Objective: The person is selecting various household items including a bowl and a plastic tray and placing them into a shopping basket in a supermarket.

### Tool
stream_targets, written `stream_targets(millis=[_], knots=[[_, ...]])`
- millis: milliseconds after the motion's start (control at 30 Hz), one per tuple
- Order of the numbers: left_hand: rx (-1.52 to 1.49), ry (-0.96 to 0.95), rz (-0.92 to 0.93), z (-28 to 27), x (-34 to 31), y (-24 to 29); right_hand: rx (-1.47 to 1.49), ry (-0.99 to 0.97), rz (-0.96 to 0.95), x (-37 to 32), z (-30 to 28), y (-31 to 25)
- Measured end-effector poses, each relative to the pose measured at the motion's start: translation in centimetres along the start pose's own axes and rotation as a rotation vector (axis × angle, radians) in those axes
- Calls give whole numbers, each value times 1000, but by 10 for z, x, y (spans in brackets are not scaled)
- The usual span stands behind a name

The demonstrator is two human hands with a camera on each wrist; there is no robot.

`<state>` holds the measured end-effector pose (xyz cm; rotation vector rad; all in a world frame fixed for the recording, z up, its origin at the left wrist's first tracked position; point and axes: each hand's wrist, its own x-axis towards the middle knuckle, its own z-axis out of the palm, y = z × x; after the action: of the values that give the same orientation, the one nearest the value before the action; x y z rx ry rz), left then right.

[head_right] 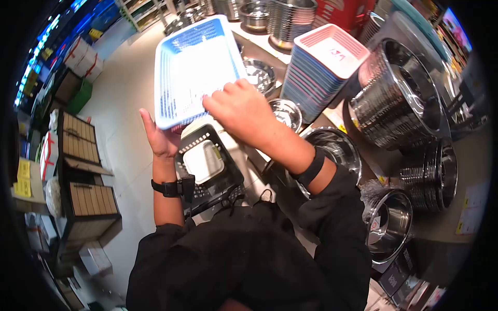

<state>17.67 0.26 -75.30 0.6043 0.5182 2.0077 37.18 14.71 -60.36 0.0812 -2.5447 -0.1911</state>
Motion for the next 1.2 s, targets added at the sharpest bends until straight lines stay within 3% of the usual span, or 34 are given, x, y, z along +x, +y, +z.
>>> stream_targets(millis=[33, 167, 200, 233, 300, 333, 367, 433, 567, 667, 900, 1000, 1100, 1167, 1200], knots=[[82, 249, 78, 44, -15, 11, 45, -50, -53, -2, 15, -16], [64, 344, -94, -50, -93, 14, 211, -139, -163, -14, 72, -69], [99, 390, -101, -65, -113, 10, 334, -239, -114, -16, 77, -81], [135, 436, -111, -76, -132, 6, 456, -400, 12, -21, 80, -90], [190, 539, -148, -95, -168, -2, 708, -269, 337, -42, 124, -103], [190, 556, -163, -107, -185, -8, 662, -304, 553, -57, 149, -111], [181, 576, -163, -116, -200, -14, 851, -348, 878, -66, 167, -126], [142, 648, -238, -127, -227, -24, 1144, -660, 1075, -118, 231, -135], [303, 670, -300, -139, -251, -35, 1006, -863, 1108, -123, 244, -150], [424, 737, -583, -138, -260, -32, 816, -910, 1044, -152, 289, -125], [487, 976, -669, -149, -320, -45, 312, -1264, 826, -131, 348, -81], [472, 1061, -677, -139, -333, -43, 330, -1162, 625, -133, 366, -84], [447, 1143, -658, -133, -341, -46, 281, -1180, 502, -133, 388, -96], [430, 1184, -654, -130, -345, -46, 295, -1242, 545, -132, 401, -103], [418, 1207, -646, -130, -347, -46, 313, -1290, 676, -137, 410, -106]])
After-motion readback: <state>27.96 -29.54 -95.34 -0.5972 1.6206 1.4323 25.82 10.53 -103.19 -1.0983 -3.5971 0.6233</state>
